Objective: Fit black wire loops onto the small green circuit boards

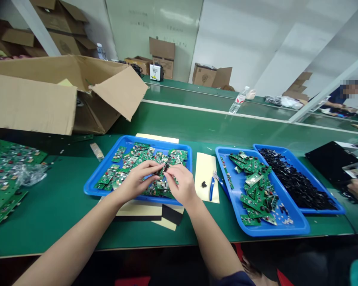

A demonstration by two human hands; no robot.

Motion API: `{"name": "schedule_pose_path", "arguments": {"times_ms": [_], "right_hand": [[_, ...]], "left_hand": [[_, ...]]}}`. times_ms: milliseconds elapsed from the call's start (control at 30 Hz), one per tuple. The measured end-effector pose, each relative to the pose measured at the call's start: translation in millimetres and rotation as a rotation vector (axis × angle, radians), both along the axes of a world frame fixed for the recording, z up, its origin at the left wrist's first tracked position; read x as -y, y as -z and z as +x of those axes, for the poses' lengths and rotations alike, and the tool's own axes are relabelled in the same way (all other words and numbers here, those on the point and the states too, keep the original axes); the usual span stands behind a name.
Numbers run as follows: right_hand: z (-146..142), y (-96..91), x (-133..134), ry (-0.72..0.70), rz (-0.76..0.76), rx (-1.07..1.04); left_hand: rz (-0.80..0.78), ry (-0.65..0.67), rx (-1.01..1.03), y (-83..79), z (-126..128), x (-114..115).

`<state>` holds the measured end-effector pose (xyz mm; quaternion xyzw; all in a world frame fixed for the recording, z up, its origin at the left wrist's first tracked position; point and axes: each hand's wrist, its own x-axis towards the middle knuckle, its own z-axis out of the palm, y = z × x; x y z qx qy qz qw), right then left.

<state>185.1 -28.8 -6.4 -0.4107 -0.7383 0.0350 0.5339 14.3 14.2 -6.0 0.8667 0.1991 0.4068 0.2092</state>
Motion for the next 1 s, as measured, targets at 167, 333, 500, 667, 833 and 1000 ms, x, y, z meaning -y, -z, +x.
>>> {"name": "schedule_pose_path", "arguments": {"times_ms": [167, 333, 500, 667, 833, 1000], "right_hand": [[2, 1.8, 2, -0.118, 0.04, 0.032], [9, 2.9, 4, -0.016, 0.105, -0.553], [17, -1.0, -8, 0.028, -0.284, -0.945], [7, -2.4, -6, -0.455, -0.823, -0.58], [-5, -5.5, 1, -0.536, -0.896, -0.556], [-8, -5.7, 0, -0.578, -0.984, -0.7]], "left_hand": [[0.088, -0.168, 0.027, -0.4, -3, -3], [0.344, -0.386, 0.195, -11.7, -16, -5], [0.476, -0.191, 0.09, -10.4, -11, 4], [0.469, -0.135, -0.037, -2.1, -6, 3], [0.455, -0.142, -0.011, -2.0, -8, -3], [0.365, -0.136, 0.007, -2.7, -8, -3]]}}
